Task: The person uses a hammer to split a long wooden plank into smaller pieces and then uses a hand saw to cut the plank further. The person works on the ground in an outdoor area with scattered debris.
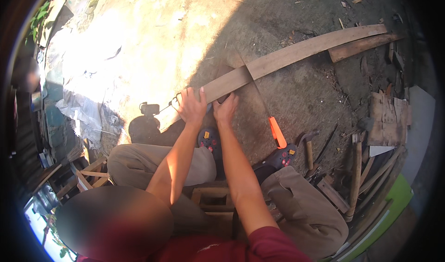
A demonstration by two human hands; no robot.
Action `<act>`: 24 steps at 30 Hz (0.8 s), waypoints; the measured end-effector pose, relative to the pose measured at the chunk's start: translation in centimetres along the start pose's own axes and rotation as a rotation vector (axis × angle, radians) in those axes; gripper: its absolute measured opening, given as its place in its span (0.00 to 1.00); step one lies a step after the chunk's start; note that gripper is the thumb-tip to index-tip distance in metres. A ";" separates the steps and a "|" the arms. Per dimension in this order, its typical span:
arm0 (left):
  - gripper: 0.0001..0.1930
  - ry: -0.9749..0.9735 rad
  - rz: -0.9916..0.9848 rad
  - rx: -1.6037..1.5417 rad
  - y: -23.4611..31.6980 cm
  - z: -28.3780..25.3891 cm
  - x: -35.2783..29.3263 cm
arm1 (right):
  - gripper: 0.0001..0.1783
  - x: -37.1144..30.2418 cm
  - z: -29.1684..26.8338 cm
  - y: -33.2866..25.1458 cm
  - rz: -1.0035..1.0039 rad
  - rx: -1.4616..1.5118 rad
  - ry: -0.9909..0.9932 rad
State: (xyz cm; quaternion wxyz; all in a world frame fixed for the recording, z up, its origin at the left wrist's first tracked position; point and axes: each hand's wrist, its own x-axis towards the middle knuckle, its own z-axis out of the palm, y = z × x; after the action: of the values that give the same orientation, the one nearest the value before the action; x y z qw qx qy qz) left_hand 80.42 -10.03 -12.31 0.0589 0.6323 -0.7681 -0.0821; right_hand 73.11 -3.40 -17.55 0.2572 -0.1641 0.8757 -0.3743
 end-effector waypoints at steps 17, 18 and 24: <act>0.28 -0.045 0.090 -0.086 -0.9 -0.2 0.9 | 0.39 1.3 -1.3 1.4 -0.147 -0.044 0.085; 0.32 -0.122 0.149 -0.111 -1.0 -1.3 0.9 | 0.38 1.3 -1.6 1.3 -0.133 -0.044 0.058; 0.39 -0.534 0.334 -0.046 -0.6 -5.6 3.4 | 0.37 1.9 -3.4 2.4 -0.304 -0.143 0.141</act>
State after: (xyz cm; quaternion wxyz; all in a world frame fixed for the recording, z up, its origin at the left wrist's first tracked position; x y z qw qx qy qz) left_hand 81.41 -13.77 -7.01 -0.1178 0.4520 -0.8476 -0.2516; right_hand 69.37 -0.81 -17.91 0.1234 -0.2861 0.8809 -0.3562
